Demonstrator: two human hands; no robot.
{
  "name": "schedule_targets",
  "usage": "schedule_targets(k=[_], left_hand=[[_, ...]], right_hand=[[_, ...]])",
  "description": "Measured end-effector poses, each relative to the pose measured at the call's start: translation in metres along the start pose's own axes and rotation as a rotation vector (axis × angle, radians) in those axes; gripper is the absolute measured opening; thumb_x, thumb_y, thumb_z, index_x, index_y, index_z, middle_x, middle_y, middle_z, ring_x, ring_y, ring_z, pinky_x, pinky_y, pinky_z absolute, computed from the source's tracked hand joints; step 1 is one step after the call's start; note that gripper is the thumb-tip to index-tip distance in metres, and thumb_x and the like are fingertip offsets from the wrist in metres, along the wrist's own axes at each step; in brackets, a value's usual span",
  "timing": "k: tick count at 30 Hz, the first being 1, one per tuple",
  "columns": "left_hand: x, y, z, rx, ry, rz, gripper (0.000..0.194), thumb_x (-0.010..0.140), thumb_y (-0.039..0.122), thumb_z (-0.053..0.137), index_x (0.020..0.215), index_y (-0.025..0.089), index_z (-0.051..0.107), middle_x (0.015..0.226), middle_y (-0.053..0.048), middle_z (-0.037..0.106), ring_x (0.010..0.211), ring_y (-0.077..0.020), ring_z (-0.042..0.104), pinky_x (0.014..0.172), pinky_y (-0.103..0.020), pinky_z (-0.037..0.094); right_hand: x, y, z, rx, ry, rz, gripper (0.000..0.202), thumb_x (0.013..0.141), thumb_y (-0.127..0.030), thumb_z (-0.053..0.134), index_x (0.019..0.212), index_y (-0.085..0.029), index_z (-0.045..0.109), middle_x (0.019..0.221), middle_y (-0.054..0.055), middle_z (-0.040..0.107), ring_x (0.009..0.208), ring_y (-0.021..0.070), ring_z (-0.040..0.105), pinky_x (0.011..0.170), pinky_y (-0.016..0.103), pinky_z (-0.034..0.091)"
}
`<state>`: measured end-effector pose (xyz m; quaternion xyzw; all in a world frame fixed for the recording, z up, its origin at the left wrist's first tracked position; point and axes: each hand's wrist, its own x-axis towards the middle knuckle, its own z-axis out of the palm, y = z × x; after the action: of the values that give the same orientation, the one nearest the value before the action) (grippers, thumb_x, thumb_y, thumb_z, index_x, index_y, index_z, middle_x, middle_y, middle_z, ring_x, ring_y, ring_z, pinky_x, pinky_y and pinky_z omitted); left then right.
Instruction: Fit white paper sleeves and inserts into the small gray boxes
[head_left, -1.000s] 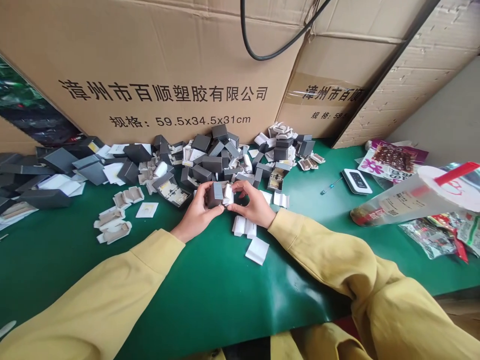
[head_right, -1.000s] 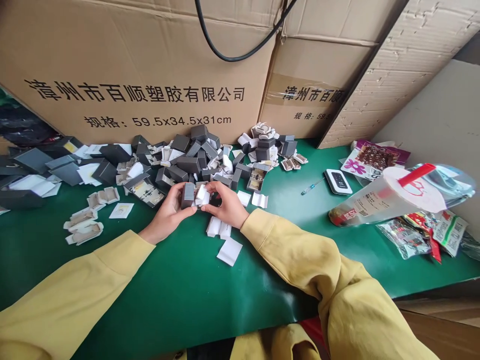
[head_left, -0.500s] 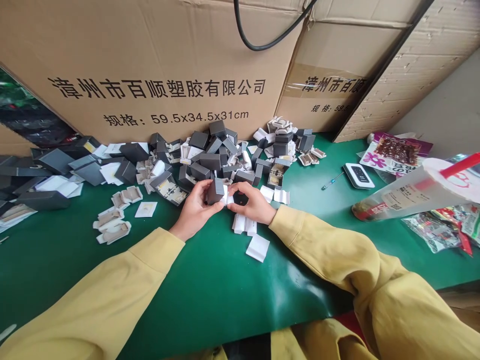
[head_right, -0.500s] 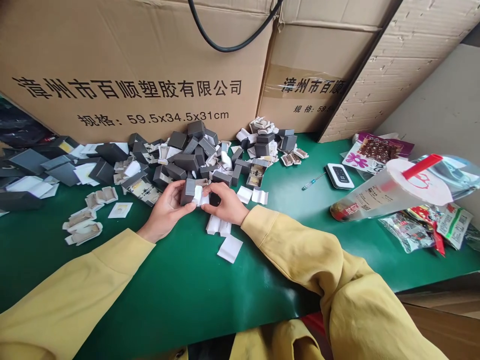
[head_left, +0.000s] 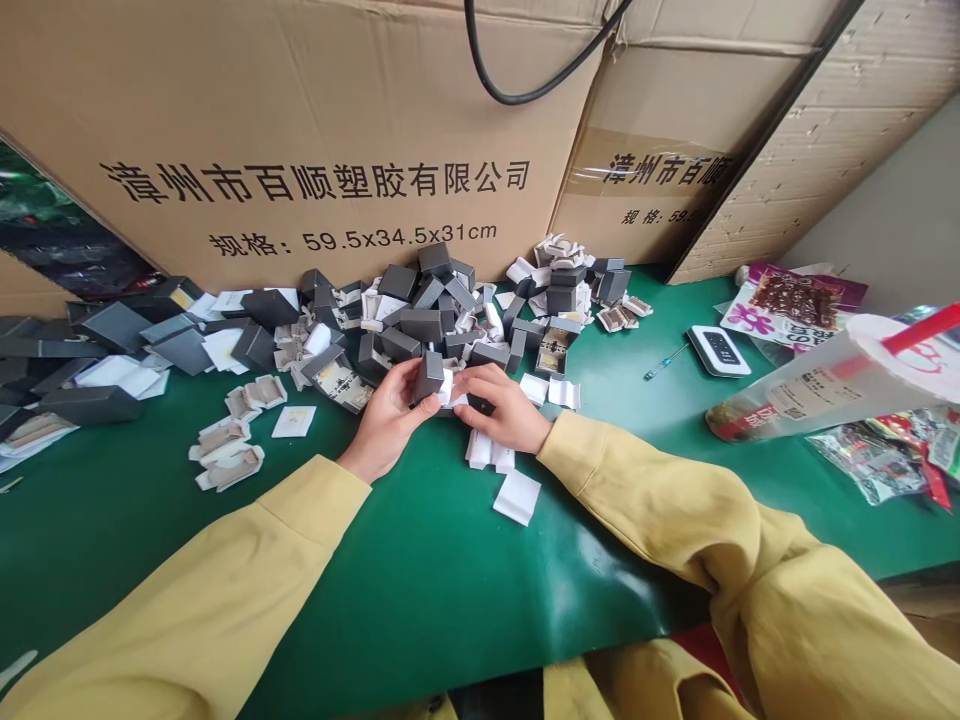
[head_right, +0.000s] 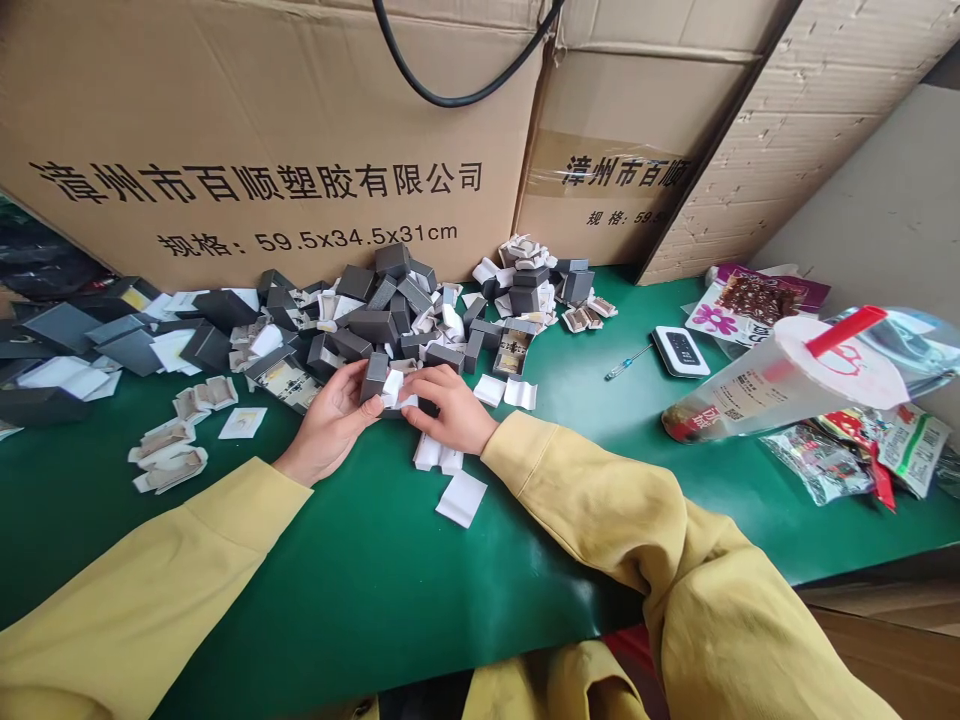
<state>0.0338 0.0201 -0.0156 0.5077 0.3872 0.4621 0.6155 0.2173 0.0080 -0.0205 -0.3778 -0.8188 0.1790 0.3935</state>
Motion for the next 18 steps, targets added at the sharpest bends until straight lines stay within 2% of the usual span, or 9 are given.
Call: schedule_targets(k=[6,9,12,15,18], left_hand=[[-0.0003,0.0035,-0.0001,-0.045,-0.014,-0.035,0.057,0.069,0.031,0.072,0.118,0.019,0.046,0.132,-0.012,0.049,0.125,-0.0287,0.041,0.1,-0.043,0.038],[-0.0004,0.0027,-0.0006,-0.052,-0.023,-0.025,0.056,0.07,0.031,0.071,0.119,0.02,0.046,0.132,-0.011,0.048,0.125,-0.0281,0.041,0.1,-0.043,0.038],[-0.0004,0.0005,-0.0014,-0.048,-0.049,0.006,0.057,0.069,0.029,0.072,0.118,0.019,0.047,0.13,-0.011,0.05,0.124,-0.0274,0.042,0.102,-0.042,0.037],[-0.0005,-0.0008,-0.0014,-0.023,-0.072,0.03,0.058,0.067,0.028,0.074,0.118,0.019,0.048,0.127,-0.01,0.053,0.124,-0.0273,0.043,0.103,-0.041,0.036],[-0.0005,-0.001,-0.0012,-0.014,-0.093,0.03,0.06,0.066,0.029,0.074,0.12,0.02,0.049,0.129,-0.01,0.052,0.125,-0.0284,0.042,0.103,-0.042,0.036]], right_hand=[[0.0004,-0.0023,0.0017,0.024,0.035,0.032,0.013,0.084,-0.025,0.052,0.089,-0.02,0.063,0.104,0.008,0.064,0.099,0.0185,0.056,0.089,0.037,0.045],[-0.0004,-0.0037,0.0018,0.085,0.079,0.151,0.016,0.084,-0.026,0.051,0.095,-0.02,0.06,0.104,0.006,0.064,0.097,0.0174,0.058,0.089,0.035,0.046],[-0.0012,-0.0044,0.0031,0.133,0.125,0.245,0.027,0.08,-0.033,0.058,0.103,-0.02,0.055,0.102,0.005,0.064,0.094,0.0172,0.059,0.085,0.034,0.048],[-0.001,-0.0052,0.0053,0.116,0.13,0.242,0.032,0.075,-0.037,0.063,0.101,-0.021,0.054,0.1,0.005,0.064,0.094,0.018,0.059,0.083,0.033,0.049],[-0.0004,-0.0066,0.0068,0.09,0.147,0.217,0.028,0.075,-0.036,0.063,0.098,-0.021,0.056,0.098,0.004,0.064,0.091,0.0175,0.06,0.081,0.032,0.05]])
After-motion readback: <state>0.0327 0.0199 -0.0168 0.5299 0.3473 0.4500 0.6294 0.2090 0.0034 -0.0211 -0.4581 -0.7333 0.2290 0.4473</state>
